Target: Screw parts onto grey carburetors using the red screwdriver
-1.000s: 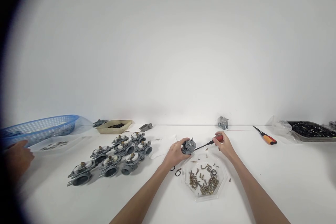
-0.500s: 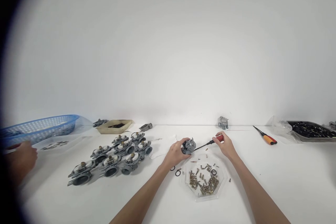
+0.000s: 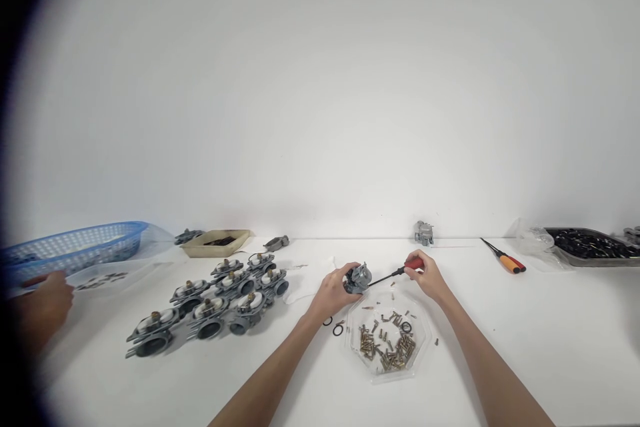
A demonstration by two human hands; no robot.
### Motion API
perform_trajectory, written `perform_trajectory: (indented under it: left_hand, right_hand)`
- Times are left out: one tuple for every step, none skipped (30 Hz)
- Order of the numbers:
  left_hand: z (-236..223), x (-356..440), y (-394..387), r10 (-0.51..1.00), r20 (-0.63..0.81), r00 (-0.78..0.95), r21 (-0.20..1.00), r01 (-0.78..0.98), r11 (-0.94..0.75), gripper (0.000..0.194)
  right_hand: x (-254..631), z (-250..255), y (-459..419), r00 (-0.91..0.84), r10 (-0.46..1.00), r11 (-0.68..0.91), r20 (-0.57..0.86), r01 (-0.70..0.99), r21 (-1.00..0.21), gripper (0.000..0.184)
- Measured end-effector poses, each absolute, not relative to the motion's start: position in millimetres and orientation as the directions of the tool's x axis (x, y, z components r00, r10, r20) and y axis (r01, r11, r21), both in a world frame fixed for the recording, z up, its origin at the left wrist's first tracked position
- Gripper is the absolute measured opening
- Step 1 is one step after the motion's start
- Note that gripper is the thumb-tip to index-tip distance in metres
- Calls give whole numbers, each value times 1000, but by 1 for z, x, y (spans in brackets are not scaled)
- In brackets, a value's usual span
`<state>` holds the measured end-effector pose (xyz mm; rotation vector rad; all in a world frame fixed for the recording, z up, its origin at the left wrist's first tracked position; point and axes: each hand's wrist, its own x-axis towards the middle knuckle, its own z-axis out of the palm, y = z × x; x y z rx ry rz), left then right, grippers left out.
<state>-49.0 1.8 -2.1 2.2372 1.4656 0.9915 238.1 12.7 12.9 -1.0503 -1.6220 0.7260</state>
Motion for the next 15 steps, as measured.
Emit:
perform_trajectory:
  left_hand:
    - [-2,-49,2,889,385,248,575,689,-442,64]
    - [-1,-49,1,890,381,251,577,687,-442,64]
    - [-1,-49,1,891,375,254,581,685,-440,64]
    - [-1,-49,1,894,369,255,586,682,-437,64]
    - [-1,-49,1,897,361,254,593,680,-431,65]
    - [0,-49,0,901,352,252,599,679,-424,65]
    - [0,-49,0,906,344,248,605,679,-416,65]
    - [0,-49,0,910,336,244,608,681,-408,66]
    - [0,-50,-1,912,330,242,610,683,-402,66]
    - [0,-50,-1,915,325,240,611,685,-397,66]
    - [1,-50,-1,916,322,240,612,686,-394,66]
    - [1,-50,-1,916,320,241,613,685,-394,66]
    - [1,-50,-1,916,319,244,614,683,-396,66]
    - [1,-50,-1,915,318,248,615,681,-398,66]
    - [2,-50,-1,915,317,250,614,681,-399,66]
  right_hand:
    - [238,14,13,-91,903,429,420,267,-863,31]
    - [237,14,12,-84,907,420,414,263,-868,32]
    - [237,15,12,-71,910,412,409,266,-871,33]
    - [236,15,12,-57,912,405,406,275,-872,34]
    - [236,15,12,-42,914,398,404,288,-871,35]
    - [235,15,12,-28,915,391,402,303,-869,35]
    - [235,15,12,-12,917,381,398,316,-869,35]
    - [234,14,12,7,920,368,391,327,-871,35]
    - [233,14,12,28,924,350,380,333,-876,34]
    - [233,13,12,47,929,332,368,334,-882,34]
    - [232,12,12,59,933,318,355,327,-890,34]
    - [233,12,11,56,936,314,347,311,-897,35]
    - [233,12,11,36,937,323,348,290,-901,36]
    - [234,12,10,5,935,342,356,267,-901,37]
    - [235,12,10,-29,929,365,370,245,-898,38]
